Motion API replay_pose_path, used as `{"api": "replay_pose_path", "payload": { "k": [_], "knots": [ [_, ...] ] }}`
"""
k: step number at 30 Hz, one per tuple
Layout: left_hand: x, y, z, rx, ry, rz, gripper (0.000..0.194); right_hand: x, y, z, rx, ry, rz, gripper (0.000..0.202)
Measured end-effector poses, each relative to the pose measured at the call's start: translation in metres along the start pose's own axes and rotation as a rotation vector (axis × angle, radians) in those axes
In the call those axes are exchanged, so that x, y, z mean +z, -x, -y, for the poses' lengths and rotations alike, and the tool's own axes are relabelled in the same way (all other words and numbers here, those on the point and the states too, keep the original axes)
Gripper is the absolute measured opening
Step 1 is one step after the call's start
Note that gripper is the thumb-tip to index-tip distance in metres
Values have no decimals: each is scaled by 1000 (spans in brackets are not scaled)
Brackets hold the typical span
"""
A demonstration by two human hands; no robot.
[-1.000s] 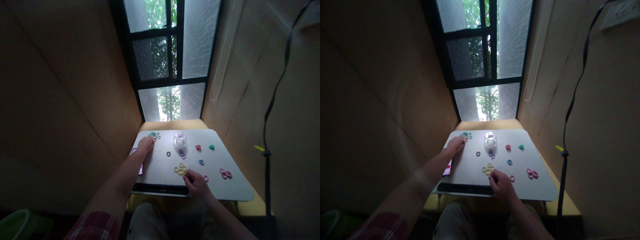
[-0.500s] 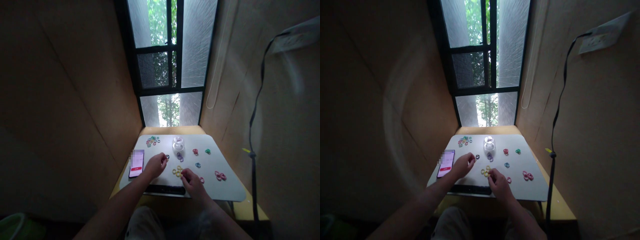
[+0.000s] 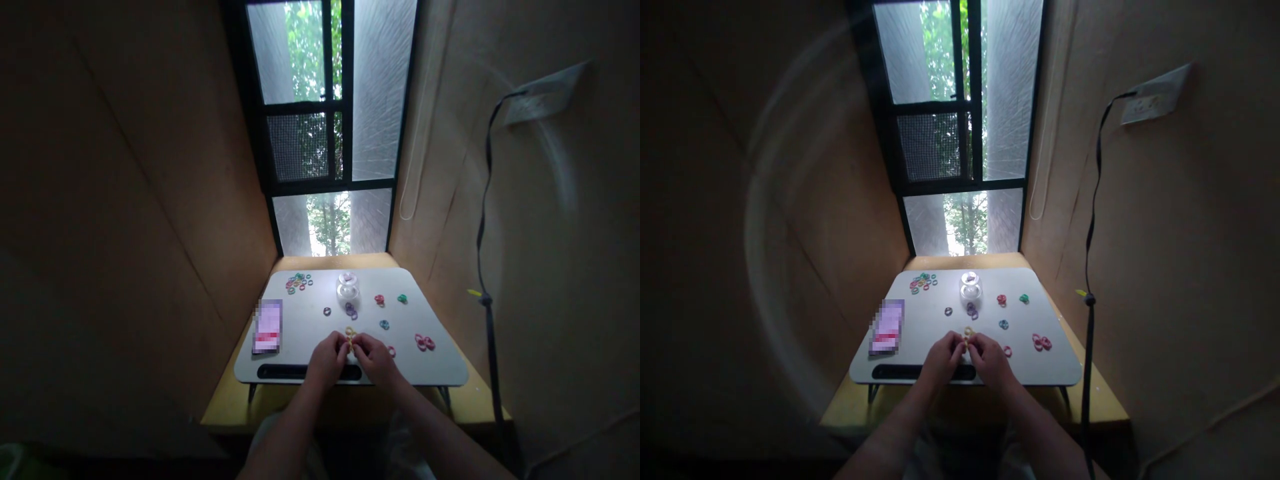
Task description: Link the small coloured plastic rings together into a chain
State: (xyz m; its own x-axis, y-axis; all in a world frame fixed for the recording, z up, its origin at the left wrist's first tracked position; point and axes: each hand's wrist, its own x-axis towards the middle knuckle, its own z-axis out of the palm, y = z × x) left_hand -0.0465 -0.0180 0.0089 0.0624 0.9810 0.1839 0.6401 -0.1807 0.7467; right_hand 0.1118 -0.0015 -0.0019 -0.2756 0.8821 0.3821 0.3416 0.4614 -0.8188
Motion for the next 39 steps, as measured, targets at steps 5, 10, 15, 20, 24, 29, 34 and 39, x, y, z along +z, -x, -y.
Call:
{"api": "replay_pose_path", "payload": {
  "k": [5,10,15,20,24,29,34,39],
  "knots": [
    [0,6,-1,46,-55,-5,10,1,0,-2,-1,40,34,17],
    [0,8,-1,58,-74,-1,8,3,2,-6,12,44,40,16],
    [-1,11,2,79,13,16,9,5,5,-8,37,97,9,16],
    [-2,12,2,119,67,24,11,4,4,-7,30,141,-6,13],
    [-1,11,2,133,13,11,12,2,4,-5,24,135,-2,14],
    [3,10,4,116,-4,-10,10,0,6,-2,9,108,17,10],
    [3,9,6,76,13,-24,10,0,6,-3,-11,138,26,11],
    [0,10,3,104,45,-15,11,2,5,-3,-1,138,-1,14]
  ]
}}
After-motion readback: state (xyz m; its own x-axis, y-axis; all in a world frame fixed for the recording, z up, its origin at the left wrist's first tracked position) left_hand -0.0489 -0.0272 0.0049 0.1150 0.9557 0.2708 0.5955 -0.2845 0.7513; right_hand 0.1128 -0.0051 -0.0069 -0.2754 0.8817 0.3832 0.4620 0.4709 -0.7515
